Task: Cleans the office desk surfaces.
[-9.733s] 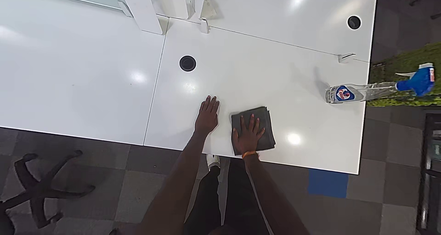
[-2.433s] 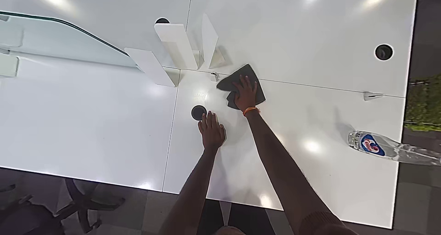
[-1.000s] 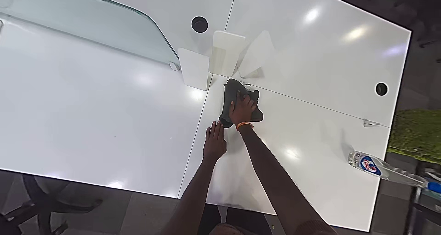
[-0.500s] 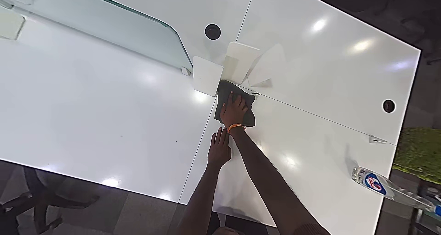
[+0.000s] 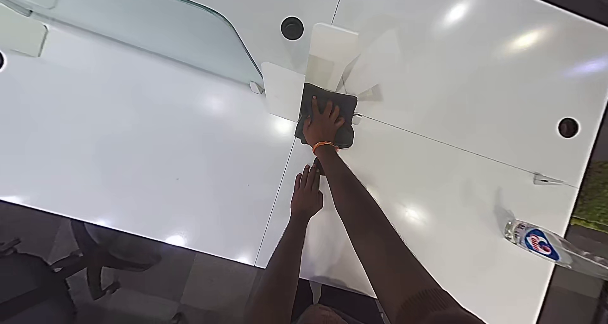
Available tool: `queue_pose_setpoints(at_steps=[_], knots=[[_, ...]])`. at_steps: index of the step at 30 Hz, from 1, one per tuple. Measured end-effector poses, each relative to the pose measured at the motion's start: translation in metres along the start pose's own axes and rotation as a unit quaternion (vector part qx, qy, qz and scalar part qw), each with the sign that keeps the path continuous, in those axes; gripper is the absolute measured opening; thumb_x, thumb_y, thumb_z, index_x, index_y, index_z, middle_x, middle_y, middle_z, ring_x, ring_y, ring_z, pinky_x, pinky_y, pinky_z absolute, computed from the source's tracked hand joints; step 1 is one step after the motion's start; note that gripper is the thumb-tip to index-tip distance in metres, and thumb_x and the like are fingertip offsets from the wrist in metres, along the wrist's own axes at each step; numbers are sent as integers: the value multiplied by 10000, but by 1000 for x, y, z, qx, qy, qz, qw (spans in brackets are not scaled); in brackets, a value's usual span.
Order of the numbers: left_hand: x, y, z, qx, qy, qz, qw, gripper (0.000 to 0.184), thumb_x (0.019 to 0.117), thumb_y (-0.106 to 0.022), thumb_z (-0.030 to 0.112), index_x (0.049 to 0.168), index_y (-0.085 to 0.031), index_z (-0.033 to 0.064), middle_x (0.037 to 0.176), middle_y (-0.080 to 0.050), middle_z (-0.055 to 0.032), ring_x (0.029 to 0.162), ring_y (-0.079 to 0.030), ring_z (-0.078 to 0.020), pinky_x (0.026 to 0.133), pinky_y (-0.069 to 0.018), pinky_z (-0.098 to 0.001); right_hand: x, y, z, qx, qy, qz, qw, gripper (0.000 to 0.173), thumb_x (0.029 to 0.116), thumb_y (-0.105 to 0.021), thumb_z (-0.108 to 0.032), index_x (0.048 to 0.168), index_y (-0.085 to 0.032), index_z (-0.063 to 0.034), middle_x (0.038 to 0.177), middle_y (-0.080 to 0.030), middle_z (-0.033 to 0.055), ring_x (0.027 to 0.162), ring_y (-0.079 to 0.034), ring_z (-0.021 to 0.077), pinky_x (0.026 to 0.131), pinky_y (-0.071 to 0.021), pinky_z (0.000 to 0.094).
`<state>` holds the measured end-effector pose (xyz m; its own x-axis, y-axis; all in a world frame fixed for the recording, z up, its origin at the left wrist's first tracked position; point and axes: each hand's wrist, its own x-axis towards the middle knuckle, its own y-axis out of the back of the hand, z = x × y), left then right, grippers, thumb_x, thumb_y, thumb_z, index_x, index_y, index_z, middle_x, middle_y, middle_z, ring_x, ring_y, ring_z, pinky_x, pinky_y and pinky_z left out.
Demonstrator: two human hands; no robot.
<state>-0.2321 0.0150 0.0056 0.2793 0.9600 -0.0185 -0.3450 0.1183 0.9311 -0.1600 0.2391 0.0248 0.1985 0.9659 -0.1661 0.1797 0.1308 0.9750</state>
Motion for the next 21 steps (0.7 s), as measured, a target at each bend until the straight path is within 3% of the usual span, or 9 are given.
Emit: queue_pose_setpoints(at_steps=[4, 5, 9, 12, 15, 18, 21], knots=[[0, -2, 0, 1, -4, 9, 1000, 610, 899, -453, 191, 1492, -505, 54, 1605, -439, -77, 1509, -358, -303, 1187, -310, -542, -22, 5, 8, 22, 23, -17, 999, 639, 977, -461, -435, 1599, -316, -400, 1658, -288, 150, 1512, -260, 423, 1071, -279, 742], [-1, -2, 0, -4, -8, 20, 1000, 594, 907, -441, 198, 1476, -522, 49, 1586, -464, -90, 1499, -376, -319, 1178, -318, -555, -34, 5, 11, 42, 34, -20, 998, 639, 995, -502, -400, 1607, -321, -354, 1655, -274, 183, 1518, -232, 448, 1063, -261, 779], [-1, -2, 0, -10, 10, -1, 1000, 495, 954, -450, 273, 1386, -616, 99, 1504, -554, -114, 1481, -402, -338, 1207, -277, -559, -68, -1, 3, 31, 46, -64, 996, 651, 984, -551, -335, 1600, -341, -353, 1691, -218, 149, 1567, -118, 424, 1146, -110, 795], [-2, -2, 1, -1, 5, 21, 1000, 466, 964, -397, 260, 1314, -659, 98, 1464, -588, -120, 1444, -454, -339, 1194, -301, -559, -83, 5, 14, 36, 123, -104, 986, 631, 992, -582, -259, 1591, -386, -285, 1711, -171, 136, 1577, -63, 425, 1156, -93, 794], [0, -1, 1, 2, 1, 18, 1000, 554, 926, -385, 209, 1411, -596, 44, 1511, -545, -129, 1458, -437, -343, 1181, -311, -567, -81, 10, 57, 55, 263, -125, 955, 565, 928, -651, -122, 1455, -581, -316, 1660, -344, 57, 1571, -176, 358, 1191, -103, 744], [1, -2, 1, 10, 10, 1, 1000, 599, 911, -397, 193, 1480, -523, 51, 1586, -461, -103, 1497, -376, -326, 1193, -296, -550, -70, 13, 106, 46, 380, -141, 913, 478, 911, -665, -95, 1349, -672, -287, 1598, -452, -23, 1550, -273, 263, 1248, -134, 635], [0, -4, 0, 14, 2, 20, 1000, 582, 917, -399, 186, 1465, -539, 51, 1575, -476, -101, 1478, -409, -324, 1179, -321, -556, -60, 28, 134, 35, 389, -155, 908, 401, 925, -651, -63, 1284, -713, -232, 1549, -514, -35, 1528, -327, 227, 1257, -169, 589]])
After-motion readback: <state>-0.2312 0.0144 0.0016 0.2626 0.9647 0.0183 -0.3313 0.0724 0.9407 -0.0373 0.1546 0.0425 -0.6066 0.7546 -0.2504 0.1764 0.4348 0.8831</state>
